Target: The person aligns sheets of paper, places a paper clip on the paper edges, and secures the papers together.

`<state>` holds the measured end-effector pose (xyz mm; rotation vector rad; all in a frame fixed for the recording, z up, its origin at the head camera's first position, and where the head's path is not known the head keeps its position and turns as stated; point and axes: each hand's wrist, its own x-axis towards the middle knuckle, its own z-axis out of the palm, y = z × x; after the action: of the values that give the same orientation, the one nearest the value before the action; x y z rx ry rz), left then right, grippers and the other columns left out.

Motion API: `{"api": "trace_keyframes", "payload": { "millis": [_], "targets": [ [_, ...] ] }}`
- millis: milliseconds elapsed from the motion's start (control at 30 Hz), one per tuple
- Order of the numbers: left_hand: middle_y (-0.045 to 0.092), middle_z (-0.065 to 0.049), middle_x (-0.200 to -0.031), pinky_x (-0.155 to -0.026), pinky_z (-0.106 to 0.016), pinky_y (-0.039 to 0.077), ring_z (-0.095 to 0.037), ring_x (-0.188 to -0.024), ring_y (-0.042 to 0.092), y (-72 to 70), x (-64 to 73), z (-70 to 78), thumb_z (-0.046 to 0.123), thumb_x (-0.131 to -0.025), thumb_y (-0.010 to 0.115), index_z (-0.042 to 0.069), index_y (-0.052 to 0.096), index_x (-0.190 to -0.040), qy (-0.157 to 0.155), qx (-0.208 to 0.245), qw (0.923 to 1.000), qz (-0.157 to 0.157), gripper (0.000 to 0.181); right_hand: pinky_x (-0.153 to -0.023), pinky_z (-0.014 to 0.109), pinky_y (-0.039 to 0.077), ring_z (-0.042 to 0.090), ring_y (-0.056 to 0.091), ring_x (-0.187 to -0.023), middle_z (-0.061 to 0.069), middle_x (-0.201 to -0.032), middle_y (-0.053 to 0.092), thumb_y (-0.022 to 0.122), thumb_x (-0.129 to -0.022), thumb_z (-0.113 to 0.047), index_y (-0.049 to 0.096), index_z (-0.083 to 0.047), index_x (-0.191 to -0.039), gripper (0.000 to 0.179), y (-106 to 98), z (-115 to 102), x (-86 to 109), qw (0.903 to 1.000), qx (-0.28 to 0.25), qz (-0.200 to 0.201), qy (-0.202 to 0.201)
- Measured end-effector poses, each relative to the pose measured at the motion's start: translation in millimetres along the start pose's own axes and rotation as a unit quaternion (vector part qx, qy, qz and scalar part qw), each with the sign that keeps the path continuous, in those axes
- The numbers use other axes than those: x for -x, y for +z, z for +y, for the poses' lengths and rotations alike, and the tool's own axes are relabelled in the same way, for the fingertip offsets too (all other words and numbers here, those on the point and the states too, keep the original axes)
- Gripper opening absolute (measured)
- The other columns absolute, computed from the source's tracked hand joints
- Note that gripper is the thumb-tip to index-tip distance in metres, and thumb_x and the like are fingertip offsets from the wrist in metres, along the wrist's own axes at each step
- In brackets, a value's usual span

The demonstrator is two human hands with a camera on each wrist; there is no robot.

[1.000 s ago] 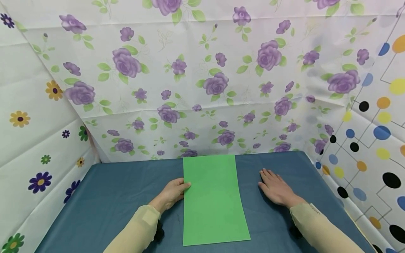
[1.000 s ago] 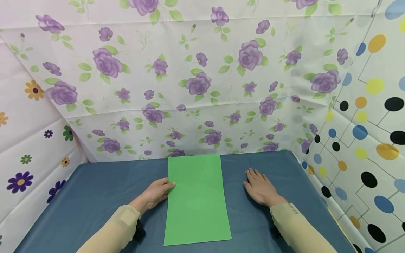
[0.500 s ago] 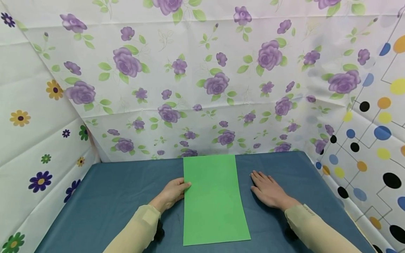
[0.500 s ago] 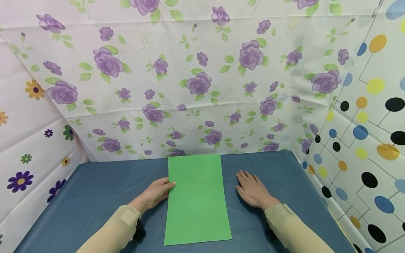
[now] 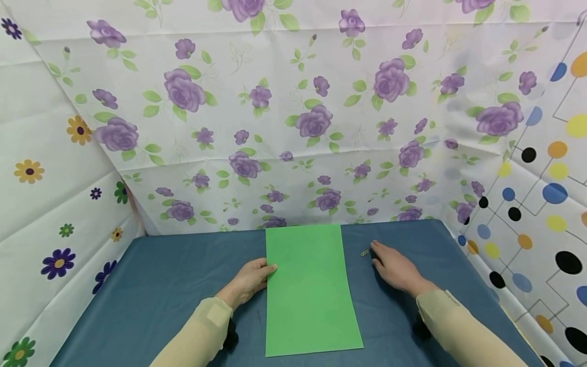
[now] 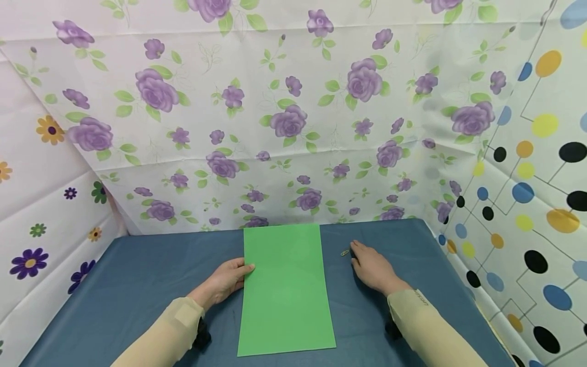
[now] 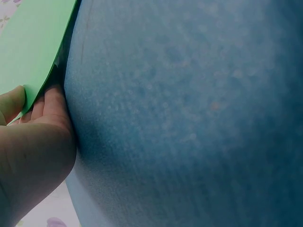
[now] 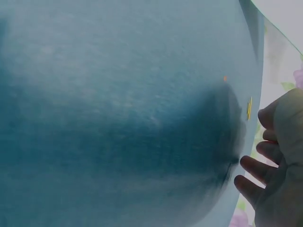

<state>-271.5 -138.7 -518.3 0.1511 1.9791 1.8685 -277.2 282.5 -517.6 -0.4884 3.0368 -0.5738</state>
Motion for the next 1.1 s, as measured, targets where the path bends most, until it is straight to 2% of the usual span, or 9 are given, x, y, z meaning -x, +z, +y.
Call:
{"api": "trace_keyframes", "payload": {
  "millis": [200, 333, 500, 767, 1100],
  "targets": [
    [0.068, -0.014, -0.12, -0.092, -0.04, 0.056, -0.023, -0.103, 0.068, 0.4, 0.8, -0.3, 0.017, -0.11, 0.051, -0.006, 0.057, -0.135, 0.002, 0.001, 1.0, -0.001, 0.034, -0.103, 0.059, 0.046, 0.043, 0.054, -0.128, 0.021, -0.139, 0.06, 0.06, -0.104, -0.01, 0.063, 0.001, -0.137, 0.035, 1.0, 3.2, -9.9, 0.9982, 0.029, 0.048, -0.021],
    [0.067, -0.014, -0.121, -0.092, -0.04, 0.056, -0.023, -0.104, 0.068, 0.7, 0.8, 0.4, 0.016, -0.11, 0.051, -0.005, 0.056, -0.137, 0.0, 0.003, 1.0, -0.001, 0.034, -0.096, 0.054, 0.052, 0.038, 0.061, -0.116, 0.015, -0.124, 0.068, 0.062, -0.102, -0.005, 0.072, -0.004, -0.123, 0.024, 4.3, 5.4, -17.6, 0.9958, 0.04, 0.076, -0.032],
    [0.067, -0.014, -0.121, -0.093, -0.041, 0.056, -0.024, -0.106, 0.068, 1.2, 1.7, 1.9, 0.017, -0.11, 0.051, -0.005, 0.056, -0.137, -0.004, 0.004, 1.0, -0.001, 0.035, -0.092, 0.05, 0.054, 0.034, 0.063, -0.109, 0.011, -0.113, 0.07, 0.064, -0.1, -0.001, 0.076, -0.006, -0.114, 0.019, 5.7, 4.6, -26.2, 0.9957, 0.04, 0.074, -0.039],
    [0.067, -0.015, -0.122, -0.093, -0.041, 0.056, -0.024, -0.105, 0.068, 0.6, 1.7, 2.3, 0.017, -0.11, 0.051, -0.005, 0.056, -0.138, -0.004, 0.003, 1.0, 0.0, 0.035, -0.09, 0.047, 0.055, 0.03, 0.064, -0.104, 0.008, -0.108, 0.069, 0.067, -0.099, -0.001, 0.077, -0.007, -0.111, 0.017, 8.4, 1.1, -30.9, 0.9951, 0.051, 0.059, -0.061],
    [0.067, -0.014, -0.12, -0.092, -0.04, 0.056, -0.023, -0.103, 0.068, 0.5, 1.3, 1.3, 0.017, -0.11, 0.052, -0.005, 0.056, -0.137, -0.003, 0.005, 1.0, 0.003, 0.035, -0.084, 0.044, 0.056, 0.026, 0.064, -0.095, 0.003, -0.099, 0.067, 0.071, -0.097, -0.003, 0.078, -0.01, -0.102, 0.011, 11.5, 4.3, -31.3, 0.9954, 0.035, 0.071, -0.054]
  ]
}}
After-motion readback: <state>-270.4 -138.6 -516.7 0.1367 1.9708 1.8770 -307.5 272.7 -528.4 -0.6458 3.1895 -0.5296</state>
